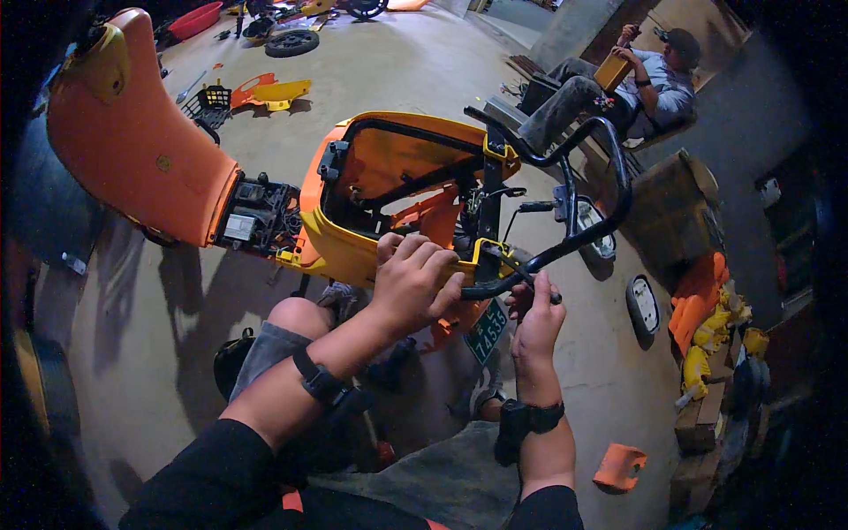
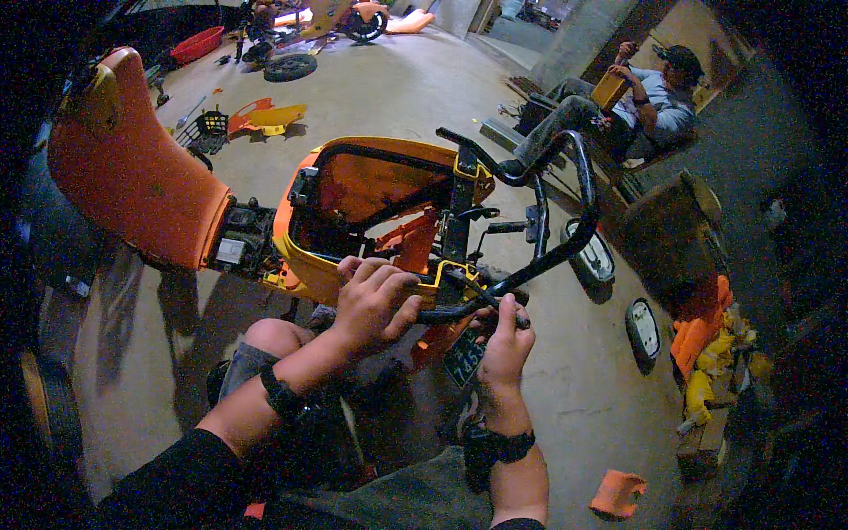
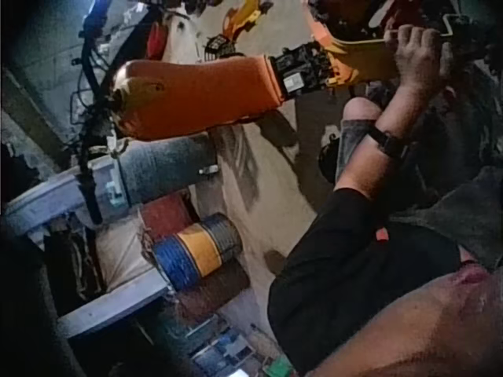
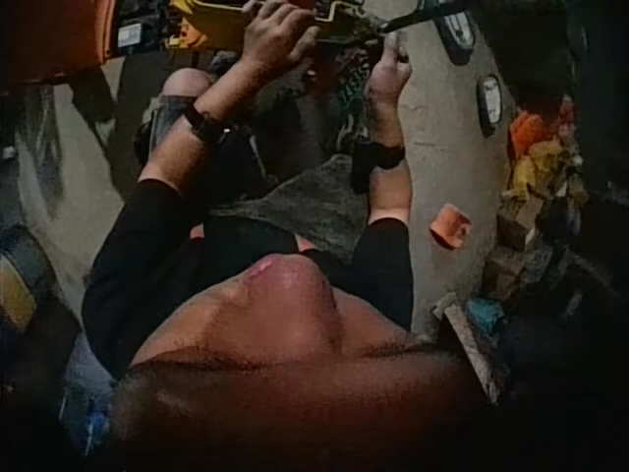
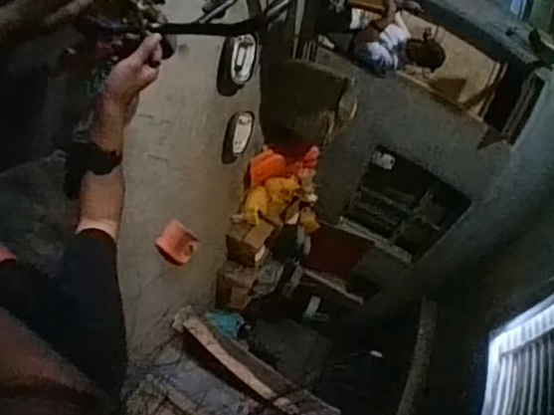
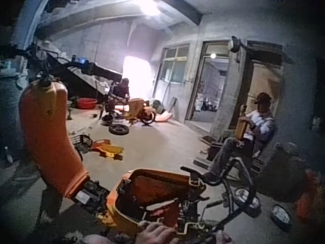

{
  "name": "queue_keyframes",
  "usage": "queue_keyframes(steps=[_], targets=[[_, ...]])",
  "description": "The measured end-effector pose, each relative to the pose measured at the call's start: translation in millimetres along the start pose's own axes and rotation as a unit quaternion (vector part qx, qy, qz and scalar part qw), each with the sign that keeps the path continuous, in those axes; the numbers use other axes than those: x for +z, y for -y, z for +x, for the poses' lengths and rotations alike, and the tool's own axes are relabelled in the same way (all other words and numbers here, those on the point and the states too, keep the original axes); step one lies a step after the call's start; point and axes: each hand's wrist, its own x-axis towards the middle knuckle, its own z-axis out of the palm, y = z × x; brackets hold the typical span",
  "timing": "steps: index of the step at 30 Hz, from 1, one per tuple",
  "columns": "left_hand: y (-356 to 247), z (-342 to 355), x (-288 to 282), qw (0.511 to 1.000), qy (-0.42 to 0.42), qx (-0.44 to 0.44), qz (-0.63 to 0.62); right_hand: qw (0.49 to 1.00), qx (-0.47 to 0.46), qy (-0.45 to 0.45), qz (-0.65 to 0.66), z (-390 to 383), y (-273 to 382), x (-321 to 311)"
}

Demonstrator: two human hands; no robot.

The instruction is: The recorder is repairing the front panel, wiring, and mirrors of a yellow electric scooter in a workshop.

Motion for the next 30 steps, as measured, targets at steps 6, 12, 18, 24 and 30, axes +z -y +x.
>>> queue_keyframes(steps=[6,12,18,24,30], targets=[[-2.2,1.3,-3.7,1.000,0.003,-0.005,0.005,0.999,0.022,-0.030,-0.005,-4.3,19.6,10.4],[0.4,-0.2,-2.4,1.000,0.001,0.002,0.003,0.999,-0.017,-0.041,-0.016,2.8,16.2,13.8],[-0.2,-0.5,-3.3,1.000,0.006,-0.001,0.003,0.998,-0.036,-0.047,-0.011,8.1,5.5,14.6],[-0.6,0.3,-4.5,1.000,0.012,-0.001,0.002,0.995,-0.088,-0.040,-0.038,0.8,-12.3,6.2],[0.9,-1.2,-1.1,1.000,0.008,-0.009,-0.005,0.995,-0.052,-0.061,-0.054,-10.2,-7.0,10.7]])
